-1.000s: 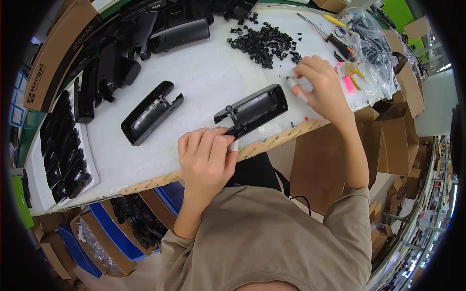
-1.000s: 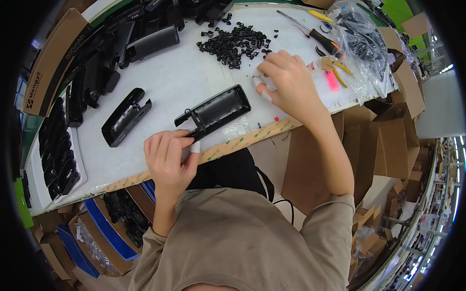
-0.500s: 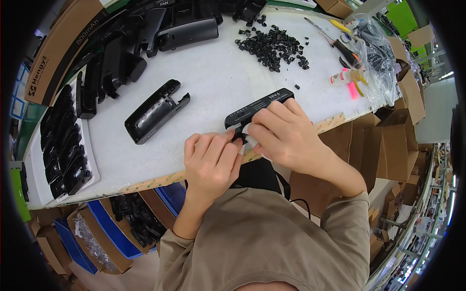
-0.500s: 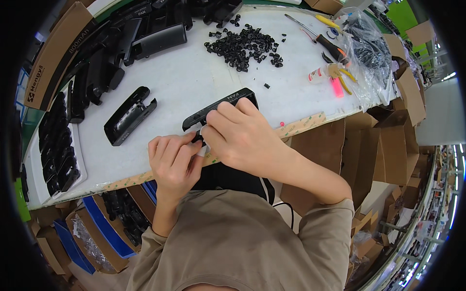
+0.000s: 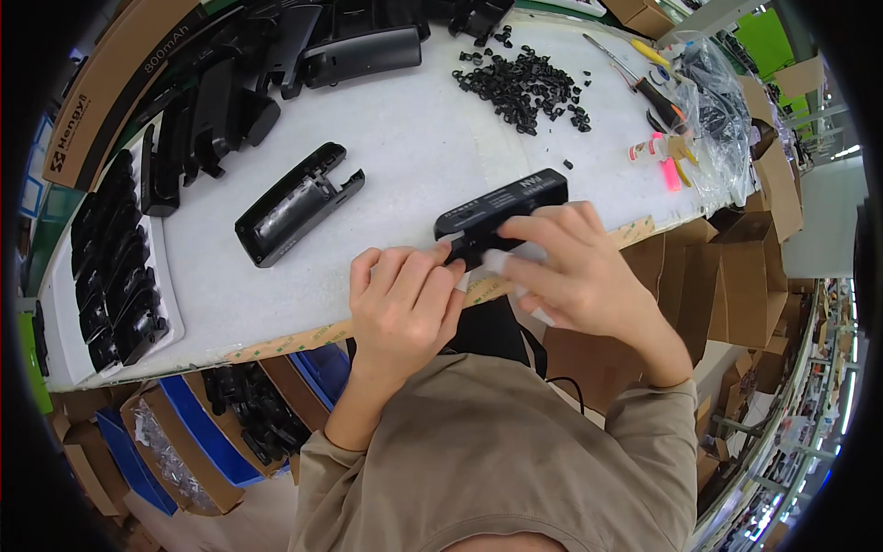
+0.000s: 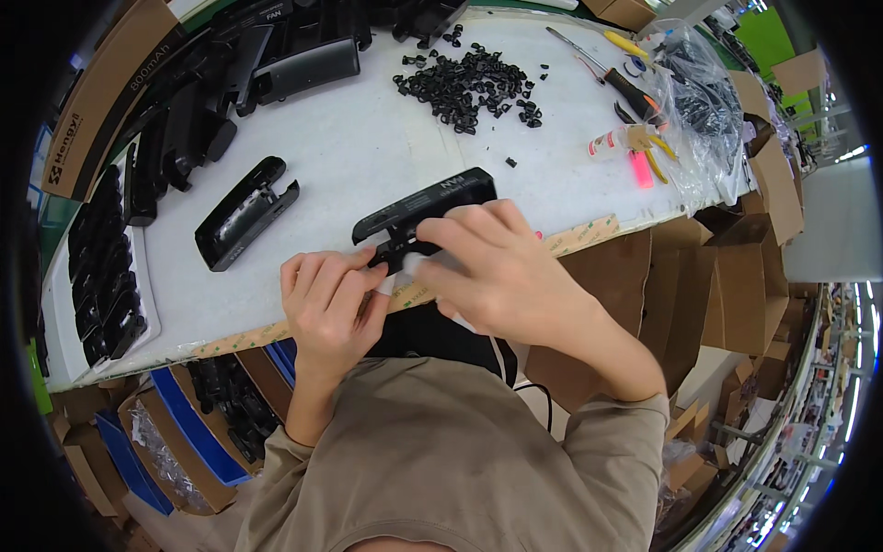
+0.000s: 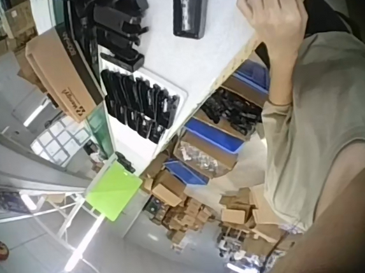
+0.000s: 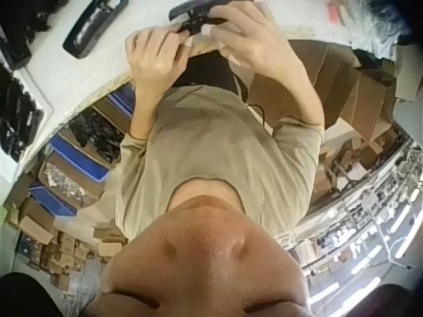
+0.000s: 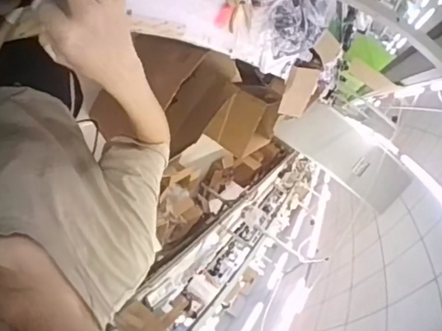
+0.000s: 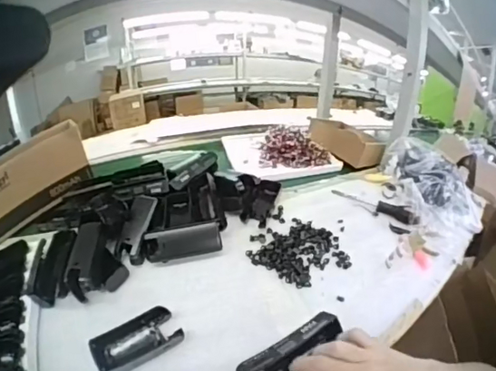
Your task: The person assembles small plastic electronic housings by applying adhesive from a bottle and inserting small plastic parts into them by hand.
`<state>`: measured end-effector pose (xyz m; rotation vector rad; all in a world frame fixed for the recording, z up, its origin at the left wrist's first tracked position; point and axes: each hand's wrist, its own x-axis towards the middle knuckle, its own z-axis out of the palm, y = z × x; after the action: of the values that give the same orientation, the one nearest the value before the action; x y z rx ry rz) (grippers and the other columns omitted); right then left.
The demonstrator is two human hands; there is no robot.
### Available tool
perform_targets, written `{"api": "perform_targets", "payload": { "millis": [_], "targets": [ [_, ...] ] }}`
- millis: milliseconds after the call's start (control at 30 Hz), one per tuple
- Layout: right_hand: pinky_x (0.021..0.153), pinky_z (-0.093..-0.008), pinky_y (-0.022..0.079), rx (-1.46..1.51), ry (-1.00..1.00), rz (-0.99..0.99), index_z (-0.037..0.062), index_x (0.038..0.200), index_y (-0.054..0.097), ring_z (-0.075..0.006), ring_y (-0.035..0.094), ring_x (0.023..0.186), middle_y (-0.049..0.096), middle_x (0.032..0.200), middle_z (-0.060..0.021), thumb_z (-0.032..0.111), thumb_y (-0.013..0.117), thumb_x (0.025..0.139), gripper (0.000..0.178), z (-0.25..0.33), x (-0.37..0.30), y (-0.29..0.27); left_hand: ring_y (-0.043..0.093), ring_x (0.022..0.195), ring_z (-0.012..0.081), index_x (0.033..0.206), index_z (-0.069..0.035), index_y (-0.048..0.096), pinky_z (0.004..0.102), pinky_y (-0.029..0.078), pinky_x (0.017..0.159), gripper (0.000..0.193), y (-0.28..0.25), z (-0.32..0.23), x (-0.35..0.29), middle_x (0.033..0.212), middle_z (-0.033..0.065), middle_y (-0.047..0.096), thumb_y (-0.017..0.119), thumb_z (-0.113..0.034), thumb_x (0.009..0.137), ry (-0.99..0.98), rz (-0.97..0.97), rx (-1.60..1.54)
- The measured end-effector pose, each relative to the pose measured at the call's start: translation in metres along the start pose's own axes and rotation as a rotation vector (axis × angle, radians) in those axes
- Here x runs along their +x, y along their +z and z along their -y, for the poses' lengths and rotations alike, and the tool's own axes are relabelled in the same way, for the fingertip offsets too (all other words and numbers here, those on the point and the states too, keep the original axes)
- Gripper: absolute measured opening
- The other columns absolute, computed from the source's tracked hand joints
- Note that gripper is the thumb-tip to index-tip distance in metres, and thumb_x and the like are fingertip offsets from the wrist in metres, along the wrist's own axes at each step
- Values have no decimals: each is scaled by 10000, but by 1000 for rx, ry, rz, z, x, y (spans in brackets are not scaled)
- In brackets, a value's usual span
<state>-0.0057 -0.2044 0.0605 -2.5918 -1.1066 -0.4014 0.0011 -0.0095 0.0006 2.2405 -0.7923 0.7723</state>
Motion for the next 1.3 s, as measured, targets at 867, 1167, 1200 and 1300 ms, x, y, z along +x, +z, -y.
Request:
{"api": "perform_targets", "payload": {
  "millis": [867, 1167, 1200, 1300],
  "targets": [
    [787, -339, 460, 801, 690, -1100, 24, 1081, 404, -218, 575, 906, 566, 996, -128, 272, 612, 849, 398, -79, -77, 11, 549, 691, 184, 726, -57, 584, 307, 399, 647, 169, 3, -1, 2, 831, 39, 621, 686, -12, 599, 43, -32, 31],
    [591, -254, 390, 1461, 751, -1032, 107, 910, 512, -108, 474, 709, 552, 937, -24, 493, 733, 682, 500, -9, -53, 36, 545, 675, 161, 707, -71, 596, 301, 400, 626, 96, 4, -1, -1, 865, 49, 629, 679, -53, 662, 93, -34, 121],
    [622, -261, 437, 1376, 642, -1076, 81, 860, 505, -131, 512, 778, 563, 918, -65, 430, 750, 685, 461, -6, -45, 41, 545, 675, 161, 704, -71, 594, 300, 401, 626, 95, 5, -1, -1, 866, 49, 630, 679, -54, 663, 98, -35, 123],
    [596, -248, 435, 1302, 474, -1029, 10, 800, 505, -138, 508, 700, 568, 805, -85, 250, 690, 726, 312, -9, -37, 51, 542, 666, 153, 690, -78, 589, 294, 404, 619, 97, 4, -3, -1, 858, 45, 631, 678, -57, 660, 110, -46, 130]
  ]
}}
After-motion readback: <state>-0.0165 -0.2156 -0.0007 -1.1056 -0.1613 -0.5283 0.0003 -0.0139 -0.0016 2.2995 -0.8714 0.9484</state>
